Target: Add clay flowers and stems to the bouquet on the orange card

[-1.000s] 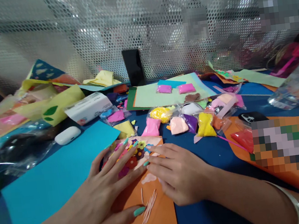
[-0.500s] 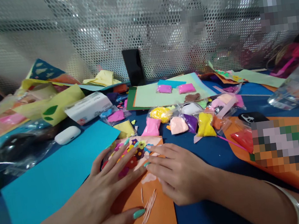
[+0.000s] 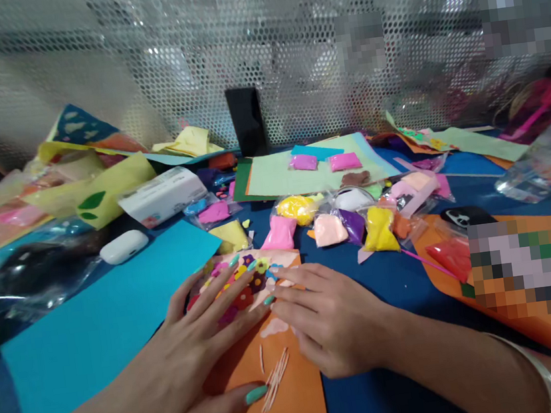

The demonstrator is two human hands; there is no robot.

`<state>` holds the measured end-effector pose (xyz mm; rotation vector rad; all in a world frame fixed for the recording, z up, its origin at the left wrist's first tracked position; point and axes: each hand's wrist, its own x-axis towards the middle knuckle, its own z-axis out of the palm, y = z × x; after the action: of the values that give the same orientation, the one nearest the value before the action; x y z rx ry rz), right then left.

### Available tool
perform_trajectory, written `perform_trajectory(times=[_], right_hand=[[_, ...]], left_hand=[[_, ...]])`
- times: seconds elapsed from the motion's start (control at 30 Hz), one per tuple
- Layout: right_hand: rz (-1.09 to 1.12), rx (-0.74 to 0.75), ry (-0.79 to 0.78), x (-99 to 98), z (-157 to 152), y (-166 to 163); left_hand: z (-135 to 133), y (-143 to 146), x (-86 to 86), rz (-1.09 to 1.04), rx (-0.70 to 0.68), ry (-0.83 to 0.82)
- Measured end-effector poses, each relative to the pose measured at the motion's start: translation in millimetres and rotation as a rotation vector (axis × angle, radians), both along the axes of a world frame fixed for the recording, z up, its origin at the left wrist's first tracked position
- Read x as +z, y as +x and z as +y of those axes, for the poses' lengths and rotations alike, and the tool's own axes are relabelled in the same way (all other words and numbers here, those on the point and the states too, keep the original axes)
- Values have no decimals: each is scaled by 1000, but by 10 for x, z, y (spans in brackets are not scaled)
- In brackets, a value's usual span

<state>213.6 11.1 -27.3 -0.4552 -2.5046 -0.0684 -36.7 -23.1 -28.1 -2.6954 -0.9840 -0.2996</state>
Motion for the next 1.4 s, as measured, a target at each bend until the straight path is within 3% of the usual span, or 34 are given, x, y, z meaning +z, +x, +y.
perform_trajectory(times=[1.03,1.4], right_hand=[[-24,14,0,5,-5,12],[-9,21,-7,-2,8,3]], left_hand=[[5,2,50,-43,-28,-97],[-11,1,22,-42,-2,-56]])
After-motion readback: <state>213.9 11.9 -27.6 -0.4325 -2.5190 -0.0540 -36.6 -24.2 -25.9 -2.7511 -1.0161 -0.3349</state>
